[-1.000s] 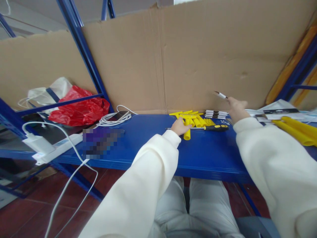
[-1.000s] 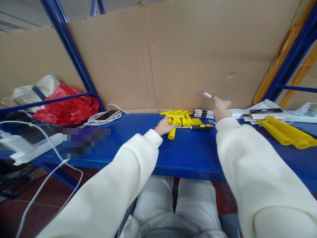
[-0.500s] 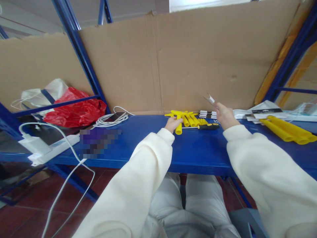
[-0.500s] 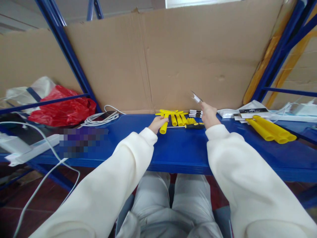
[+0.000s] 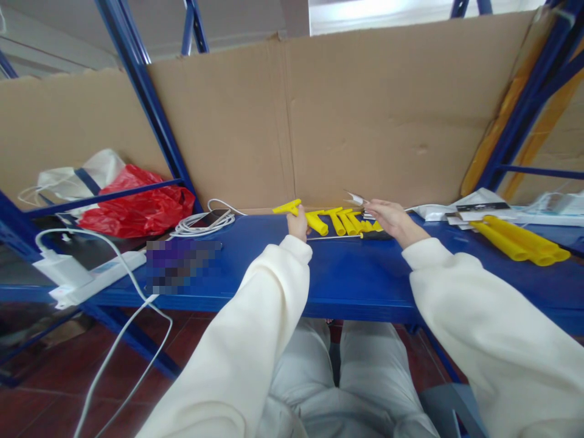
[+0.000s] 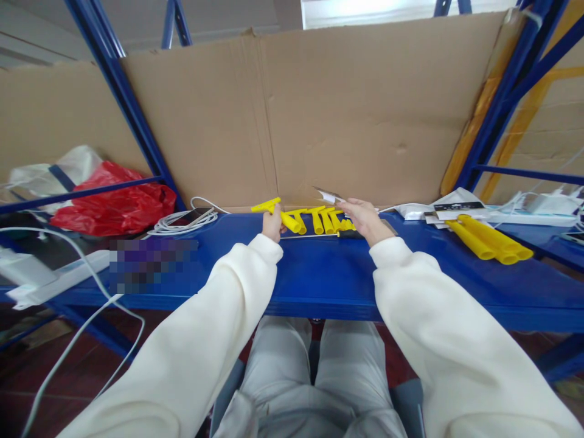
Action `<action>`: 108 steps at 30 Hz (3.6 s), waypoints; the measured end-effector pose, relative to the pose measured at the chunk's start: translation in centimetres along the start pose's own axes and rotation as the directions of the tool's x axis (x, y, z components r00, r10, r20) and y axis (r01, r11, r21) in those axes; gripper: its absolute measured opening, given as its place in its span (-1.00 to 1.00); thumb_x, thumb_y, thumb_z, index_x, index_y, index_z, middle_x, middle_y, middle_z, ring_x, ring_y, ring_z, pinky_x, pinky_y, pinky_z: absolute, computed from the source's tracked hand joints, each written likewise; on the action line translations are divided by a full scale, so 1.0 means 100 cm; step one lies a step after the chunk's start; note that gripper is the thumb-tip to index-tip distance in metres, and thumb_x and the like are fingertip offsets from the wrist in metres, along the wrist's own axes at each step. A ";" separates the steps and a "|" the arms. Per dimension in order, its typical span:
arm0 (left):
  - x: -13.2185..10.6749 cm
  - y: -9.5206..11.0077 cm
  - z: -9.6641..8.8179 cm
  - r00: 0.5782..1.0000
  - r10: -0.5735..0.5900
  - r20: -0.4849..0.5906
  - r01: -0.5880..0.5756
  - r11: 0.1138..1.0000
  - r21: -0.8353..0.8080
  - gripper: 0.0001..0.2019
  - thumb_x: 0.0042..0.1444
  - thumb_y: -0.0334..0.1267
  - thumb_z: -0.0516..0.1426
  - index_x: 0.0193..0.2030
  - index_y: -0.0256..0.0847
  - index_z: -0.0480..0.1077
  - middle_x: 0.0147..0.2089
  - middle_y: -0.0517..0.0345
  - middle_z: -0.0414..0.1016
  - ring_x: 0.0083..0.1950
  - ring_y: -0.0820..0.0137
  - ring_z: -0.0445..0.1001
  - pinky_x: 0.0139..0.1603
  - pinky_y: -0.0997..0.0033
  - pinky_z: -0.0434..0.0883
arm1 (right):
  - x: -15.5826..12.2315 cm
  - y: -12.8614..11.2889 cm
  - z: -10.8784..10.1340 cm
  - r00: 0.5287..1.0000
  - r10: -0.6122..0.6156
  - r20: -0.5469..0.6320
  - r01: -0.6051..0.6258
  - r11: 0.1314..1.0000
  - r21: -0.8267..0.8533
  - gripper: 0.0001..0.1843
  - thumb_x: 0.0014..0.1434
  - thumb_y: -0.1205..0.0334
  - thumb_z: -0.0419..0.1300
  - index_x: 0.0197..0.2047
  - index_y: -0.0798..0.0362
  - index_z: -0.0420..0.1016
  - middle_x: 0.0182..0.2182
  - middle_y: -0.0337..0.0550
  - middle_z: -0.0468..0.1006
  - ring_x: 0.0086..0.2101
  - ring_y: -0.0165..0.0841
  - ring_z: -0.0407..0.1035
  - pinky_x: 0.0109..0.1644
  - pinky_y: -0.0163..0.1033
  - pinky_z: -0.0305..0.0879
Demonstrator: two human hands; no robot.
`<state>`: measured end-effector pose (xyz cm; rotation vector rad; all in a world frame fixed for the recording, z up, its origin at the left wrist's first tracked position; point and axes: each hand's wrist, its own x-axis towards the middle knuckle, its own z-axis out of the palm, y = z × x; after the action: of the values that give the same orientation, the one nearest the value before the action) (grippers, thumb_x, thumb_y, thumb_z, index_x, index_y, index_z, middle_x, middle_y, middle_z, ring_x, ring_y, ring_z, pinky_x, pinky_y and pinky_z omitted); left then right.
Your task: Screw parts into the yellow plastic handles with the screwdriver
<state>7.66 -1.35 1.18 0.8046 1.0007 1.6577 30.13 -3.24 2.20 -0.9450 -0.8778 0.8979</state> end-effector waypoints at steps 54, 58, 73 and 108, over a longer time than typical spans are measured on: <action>-0.005 0.003 -0.001 0.952 -0.275 0.138 0.266 0.961 0.076 -0.78 0.35 -0.09 0.28 -0.11 -0.22 0.53 -0.47 0.18 0.55 -0.46 0.45 0.55 -0.36 0.50 0.38 | -0.021 0.012 0.003 0.879 0.019 0.476 -0.003 0.999 -0.036 -0.50 -0.13 0.38 0.60 -0.11 -0.08 0.64 -0.13 -0.19 0.71 -0.07 -0.29 0.62 0.18 -0.14 0.56; -0.009 0.007 -0.001 0.948 -0.283 0.149 0.276 0.959 0.064 -0.81 0.39 -0.16 0.22 -0.22 -0.21 0.47 -0.52 0.23 0.51 -0.51 0.50 0.49 -0.41 0.54 0.34 | -0.021 0.012 0.004 0.896 -0.007 0.444 0.027 0.999 -0.039 -0.53 -0.10 0.40 0.57 -0.11 -0.07 0.63 -0.15 -0.19 0.70 -0.05 -0.26 0.61 0.17 -0.10 0.57; -0.005 -0.003 -0.002 0.937 -0.266 0.226 0.231 0.958 0.170 -0.69 0.17 0.02 0.36 -0.13 -0.17 0.55 -0.37 0.12 0.65 -0.20 0.26 0.71 -0.09 0.35 0.46 | -0.025 0.008 0.005 0.907 -0.009 0.421 0.047 0.996 -0.080 -0.45 -0.28 0.11 0.71 -0.36 -0.01 0.46 -0.34 -0.23 0.65 -0.24 -0.35 0.58 -0.09 -0.26 0.57; -0.029 0.001 0.013 0.923 -0.180 0.340 0.062 0.942 0.331 -0.79 0.32 -0.16 0.13 -0.16 -0.13 0.59 -0.19 0.06 0.71 -0.01 0.24 0.58 -0.06 0.33 0.45 | -0.011 0.025 0.003 0.965 -0.100 0.241 0.125 0.988 -0.090 -0.30 -0.31 0.02 0.72 -0.46 -0.02 0.25 -0.43 -0.29 0.55 -0.30 -0.31 0.59 -0.21 -0.20 0.64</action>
<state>9.57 -3.80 1.77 1.1904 1.0347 1.1934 28.89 -3.37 -0.26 -0.8790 -1.1806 0.8845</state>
